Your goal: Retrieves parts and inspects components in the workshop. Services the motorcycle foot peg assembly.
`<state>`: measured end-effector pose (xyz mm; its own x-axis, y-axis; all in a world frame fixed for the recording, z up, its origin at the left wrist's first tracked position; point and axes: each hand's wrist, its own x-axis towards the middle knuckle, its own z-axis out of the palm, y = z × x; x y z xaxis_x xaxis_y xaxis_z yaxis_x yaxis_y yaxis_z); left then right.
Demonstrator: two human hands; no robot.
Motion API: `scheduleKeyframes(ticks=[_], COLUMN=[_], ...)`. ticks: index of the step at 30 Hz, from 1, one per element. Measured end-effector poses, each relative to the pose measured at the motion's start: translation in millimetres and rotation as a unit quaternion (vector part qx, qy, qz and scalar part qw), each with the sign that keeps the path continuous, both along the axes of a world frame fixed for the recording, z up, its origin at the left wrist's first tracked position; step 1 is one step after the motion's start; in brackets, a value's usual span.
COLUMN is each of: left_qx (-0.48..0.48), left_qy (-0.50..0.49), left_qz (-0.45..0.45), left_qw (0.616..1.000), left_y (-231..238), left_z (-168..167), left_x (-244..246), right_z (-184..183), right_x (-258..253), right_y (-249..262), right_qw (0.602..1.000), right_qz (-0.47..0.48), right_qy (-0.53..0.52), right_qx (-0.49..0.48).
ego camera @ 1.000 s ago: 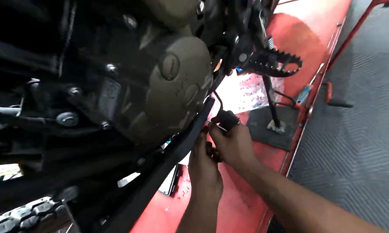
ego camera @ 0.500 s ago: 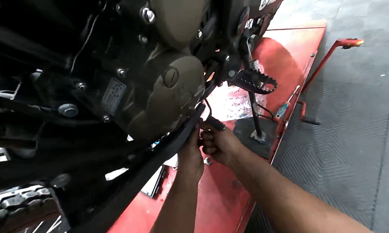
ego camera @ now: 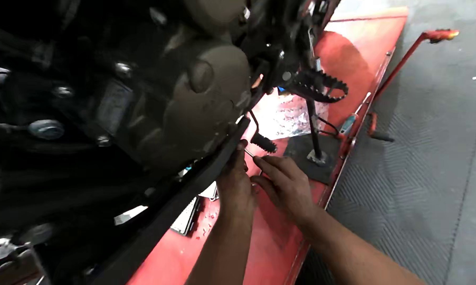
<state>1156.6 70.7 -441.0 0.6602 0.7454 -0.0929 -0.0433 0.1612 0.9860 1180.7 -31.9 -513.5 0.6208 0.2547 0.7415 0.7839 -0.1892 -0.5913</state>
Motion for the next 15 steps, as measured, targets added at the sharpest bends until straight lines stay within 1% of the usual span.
scheduleKeyframes(ticks=[4,5,6,7,8,9,10,12,13,14,15], left_qx=[0.006,0.006,0.009,0.016,0.02,0.022,0.022,0.03,0.036,0.047,0.062], left_qy=[-0.023,-0.024,-0.028,-0.035,-0.04,-0.045,-0.038,-0.012,-0.007,-0.009,-0.016], left_qz=[-0.01,-0.013,-0.019,-0.024,-0.037,-0.061,-0.089,-0.145,-0.173,-0.192,-0.196], left_qw=[1.0,1.0,0.999,0.999,0.998,0.997,0.995,0.989,0.984,0.98,0.979], left_y=[3,4,6,9,11,15,18,19,19,20,21], left_z=[-6,-8,-10,-11,-13,-16,-17,-19,-20,-21,-22], left_x=[2,2,2,3,2,0,-1,-5,-6,-6,-6], right_z=[-7,-8,-4,2,9,16,20,27,29,31,32], right_x=[0,-2,-4,-3,-2,2,7,16,18,20,21], right_y=[4,6,8,10,11,11,10,6,4,4,5], right_qw=[0.997,0.994,0.984,0.963,0.925,0.865,0.794,0.659,0.608,0.574,0.566], right_qz=[-0.028,-0.024,-0.013,0.01,0.049,0.106,0.164,0.247,0.267,0.275,0.272], right_qy=[0.052,0.093,0.159,0.245,0.349,0.452,0.535,0.644,0.681,0.705,0.718], right_qx=[0.042,0.056,0.077,0.107,0.144,0.19,0.238,0.3,0.311,0.312,0.301])
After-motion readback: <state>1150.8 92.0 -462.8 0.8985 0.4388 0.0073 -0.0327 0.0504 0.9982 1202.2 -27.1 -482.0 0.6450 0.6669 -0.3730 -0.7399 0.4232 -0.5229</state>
